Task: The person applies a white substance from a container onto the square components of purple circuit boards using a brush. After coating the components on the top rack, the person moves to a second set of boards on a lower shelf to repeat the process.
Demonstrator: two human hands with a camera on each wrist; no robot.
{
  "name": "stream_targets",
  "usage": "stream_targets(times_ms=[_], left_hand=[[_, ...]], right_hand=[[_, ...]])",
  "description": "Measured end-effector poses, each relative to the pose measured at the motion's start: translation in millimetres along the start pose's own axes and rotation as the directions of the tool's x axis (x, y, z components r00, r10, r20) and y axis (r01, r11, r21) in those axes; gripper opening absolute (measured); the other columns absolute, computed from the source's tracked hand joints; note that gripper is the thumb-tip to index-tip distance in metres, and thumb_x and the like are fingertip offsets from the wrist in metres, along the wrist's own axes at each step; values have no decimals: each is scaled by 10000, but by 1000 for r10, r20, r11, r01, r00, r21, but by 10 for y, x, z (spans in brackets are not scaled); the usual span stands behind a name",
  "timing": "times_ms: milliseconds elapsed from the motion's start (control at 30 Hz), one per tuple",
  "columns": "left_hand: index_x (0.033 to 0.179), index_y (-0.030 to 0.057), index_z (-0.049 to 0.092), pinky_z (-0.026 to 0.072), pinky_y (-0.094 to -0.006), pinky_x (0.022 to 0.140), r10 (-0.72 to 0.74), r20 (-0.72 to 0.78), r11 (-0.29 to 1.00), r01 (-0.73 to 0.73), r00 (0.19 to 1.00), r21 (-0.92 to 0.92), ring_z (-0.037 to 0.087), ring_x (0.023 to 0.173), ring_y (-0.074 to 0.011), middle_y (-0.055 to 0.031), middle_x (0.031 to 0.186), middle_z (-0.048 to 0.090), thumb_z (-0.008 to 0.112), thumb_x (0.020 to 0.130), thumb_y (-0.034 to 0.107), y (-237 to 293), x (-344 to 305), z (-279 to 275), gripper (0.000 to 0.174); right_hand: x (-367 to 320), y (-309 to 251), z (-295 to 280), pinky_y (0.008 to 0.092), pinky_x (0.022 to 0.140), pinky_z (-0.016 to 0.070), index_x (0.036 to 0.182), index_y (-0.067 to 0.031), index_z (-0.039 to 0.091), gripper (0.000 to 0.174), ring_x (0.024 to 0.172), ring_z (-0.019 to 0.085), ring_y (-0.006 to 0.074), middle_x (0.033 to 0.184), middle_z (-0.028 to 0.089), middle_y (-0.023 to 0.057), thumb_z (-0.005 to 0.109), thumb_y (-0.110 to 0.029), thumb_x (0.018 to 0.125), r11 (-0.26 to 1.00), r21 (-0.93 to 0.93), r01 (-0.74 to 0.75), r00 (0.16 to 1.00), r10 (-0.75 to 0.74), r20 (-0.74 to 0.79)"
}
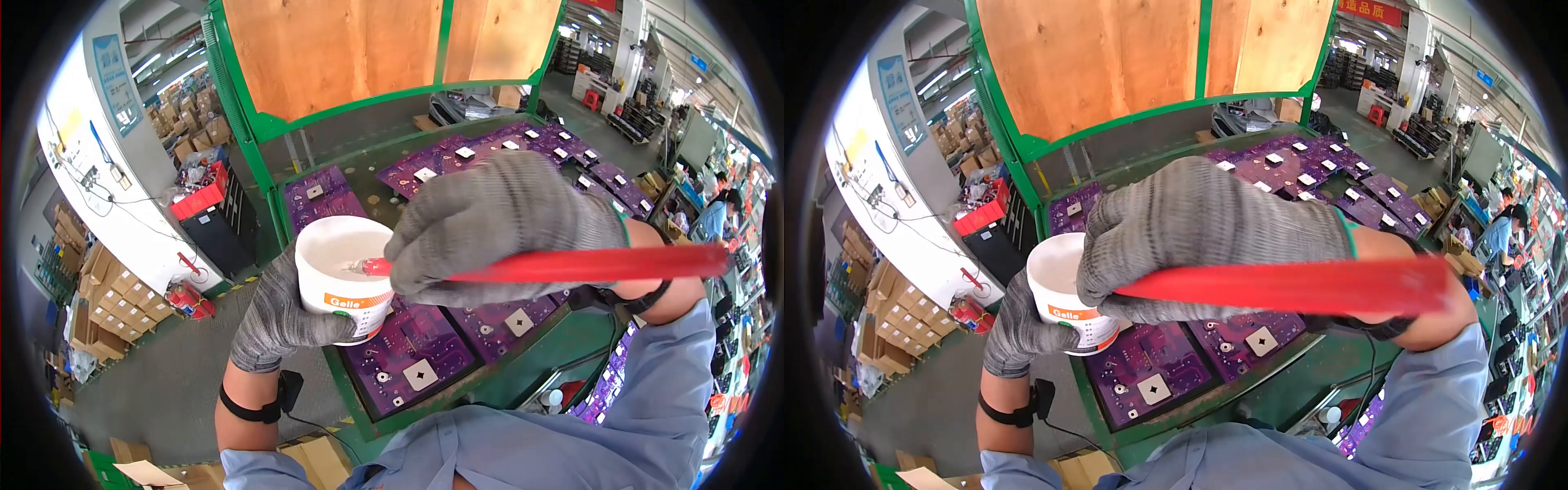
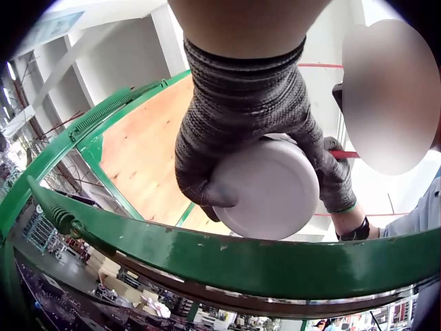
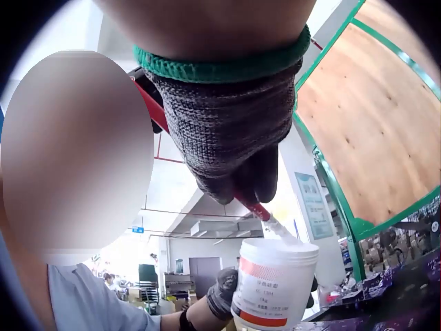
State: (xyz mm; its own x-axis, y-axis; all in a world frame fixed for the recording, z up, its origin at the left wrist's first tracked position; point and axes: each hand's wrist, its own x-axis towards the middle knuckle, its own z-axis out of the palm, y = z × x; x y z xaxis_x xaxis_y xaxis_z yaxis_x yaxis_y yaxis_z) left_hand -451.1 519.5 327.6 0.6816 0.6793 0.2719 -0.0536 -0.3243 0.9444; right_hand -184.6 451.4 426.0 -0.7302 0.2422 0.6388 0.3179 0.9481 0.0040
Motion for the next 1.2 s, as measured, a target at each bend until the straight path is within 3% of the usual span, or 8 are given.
stream_targets(times_ms=[67,133,467,533,567,633,733,1200], left_hand=[[1403,25,506,488,-394,1041,-41,29,991,44,999,-127,622,1189,-211,-106,1300,651,968,552,235,46,2,37,991],[1405,24,505,485,-392,1042,-36,29,989,39,999,-142,623,1185,-209,-105,1298,652,963,553,225,78,-1,66,988],[1384,-8,520,480,-389,1046,-53,26,996,55,998,-77,622,1190,-219,-125,1284,658,949,572,298,51,-29,18,967],[1361,-37,524,503,-389,1019,-46,23,994,48,999,-94,654,1155,-237,-142,1243,680,956,570,393,20,-32,-49,998],[1355,-42,527,508,-389,1012,-52,6,993,52,999,-104,659,1147,-239,-143,1235,685,953,570,391,47,-45,-53,992],[1349,-47,529,513,-389,1006,-53,-4,992,52,999,-118,664,1140,-240,-144,1226,689,951,571,389,30,-35,-71,987],[1342,-39,538,516,-386,999,-26,6,996,27,1000,-83,664,1137,-235,-144,1226,690,954,550,367,-13,-12,-84,982],[1342,-51,524,532,-373,966,-1,-118,997,9,993,75,677,1092,-221,-142,1212,692,962,515,383,-8,-103,-203,1031]], right_hand=[[-13,41,70,322,523,552,902,-198,740,182,712,721,198,921,740,28,839,-185,749,1000,-23,-13,1000,14,24],[19,-26,37,313,538,559,921,-209,741,172,740,726,199,934,738,13,822,-206,769,950,-308,-43,991,80,108],[-123,-370,-380,300,593,588,897,-119,745,163,724,729,196,853,736,64,840,-121,764,914,-377,-147,989,136,-56],[-408,-271,-458,309,559,541,868,-64,689,129,718,698,156,798,695,57,772,-160,843,879,-71,-472,879,463,-116],[-502,-250,-512,309,559,541,868,-64,689,129,718,698,156,798,695,57,772,-160,843,873,-79,-481,875,472,-110],[-606,-230,-589,262,510,540,908,-29,686,193,642,679,107,792,698,61,787,-188,869,319,297,-900,334,943,-3],[-707,-138,-491,225,485,545,935,-16,675,230,586,665,100,790,693,63,795,-199,867,193,396,-898,237,969,65],[-1005,59,-481,222,446,522,930,6,656,264,533,657,118,724,678,62,804,-201,860,207,372,-905,232,972,23]])
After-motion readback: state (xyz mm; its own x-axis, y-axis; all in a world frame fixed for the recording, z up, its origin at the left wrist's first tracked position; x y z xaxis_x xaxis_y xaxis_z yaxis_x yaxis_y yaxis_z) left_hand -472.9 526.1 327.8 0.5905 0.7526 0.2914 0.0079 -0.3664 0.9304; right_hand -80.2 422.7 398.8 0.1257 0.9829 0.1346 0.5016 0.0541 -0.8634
